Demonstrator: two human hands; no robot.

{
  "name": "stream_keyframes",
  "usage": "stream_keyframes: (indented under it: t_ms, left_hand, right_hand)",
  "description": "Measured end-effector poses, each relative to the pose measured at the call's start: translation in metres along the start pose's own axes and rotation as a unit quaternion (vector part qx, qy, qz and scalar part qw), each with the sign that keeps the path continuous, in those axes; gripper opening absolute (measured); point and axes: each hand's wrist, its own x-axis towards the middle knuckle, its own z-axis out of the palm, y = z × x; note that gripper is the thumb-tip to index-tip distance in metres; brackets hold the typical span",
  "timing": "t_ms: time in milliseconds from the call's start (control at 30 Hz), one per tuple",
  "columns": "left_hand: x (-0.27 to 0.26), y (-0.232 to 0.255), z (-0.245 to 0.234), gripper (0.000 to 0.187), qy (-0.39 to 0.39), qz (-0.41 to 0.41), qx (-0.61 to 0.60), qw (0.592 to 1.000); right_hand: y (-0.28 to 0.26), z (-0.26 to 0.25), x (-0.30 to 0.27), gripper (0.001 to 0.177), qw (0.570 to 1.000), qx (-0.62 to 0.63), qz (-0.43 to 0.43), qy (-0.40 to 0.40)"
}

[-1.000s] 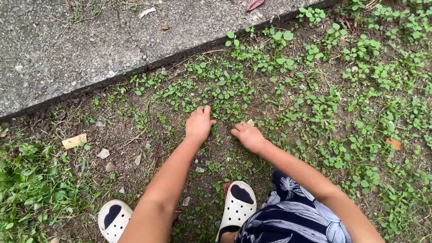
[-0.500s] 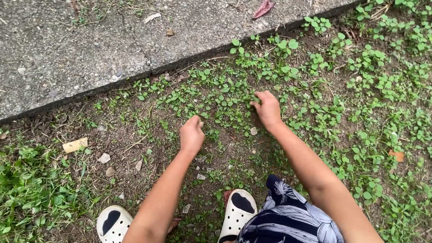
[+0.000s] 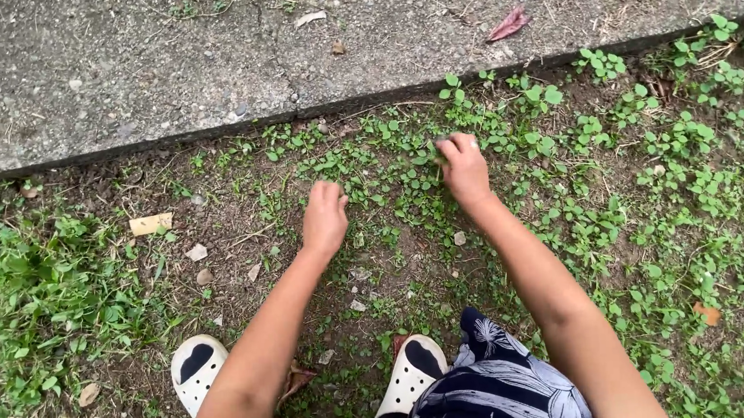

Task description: Picking weeds and grass by hand from the ground next to a concrete walkway.

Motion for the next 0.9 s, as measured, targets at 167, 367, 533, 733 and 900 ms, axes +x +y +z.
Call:
stream_keyframes:
  t_ms: [167, 367, 533, 733, 900]
  left_hand:
    - [0.02, 0.039, 0.0, 0.024, -0.085, 0.113, 0.113, 0.983]
    - [0.045, -0.01, 0.067, 0.017, -0.108, 0.037, 0.098, 0.989]
    - [0.025, -0.004, 0.042, 0.022, -0.071, 0.005, 0.017, 0.997]
    - [0.017, 0.03, 0.013, 0.022, 0.024, -0.019, -0.078, 0.996]
    - [0.045, 0.045, -0.007, 0.023, 0.046, -0.009, -0.144, 0.989]
  right_hand:
    - [-0.011, 0.015, 0.01, 0.014, 0.977, -0.107, -0.123, -0.139]
    - [-0.008, 0.001, 0.022, 0.022, 0.994, 0.061, 0.094, -0.01]
    - [0.005, -0.049, 0.051, 0.014, 0.945, 0.181, 0.27, 0.044]
    - [0.01, -0.027, 0.058, 0.047, 0.968, 0.037, 0.183, -0.17]
    - [0.019, -0.016, 0.048, 0.035, 0.96, 0.175, 0.213, 0.036]
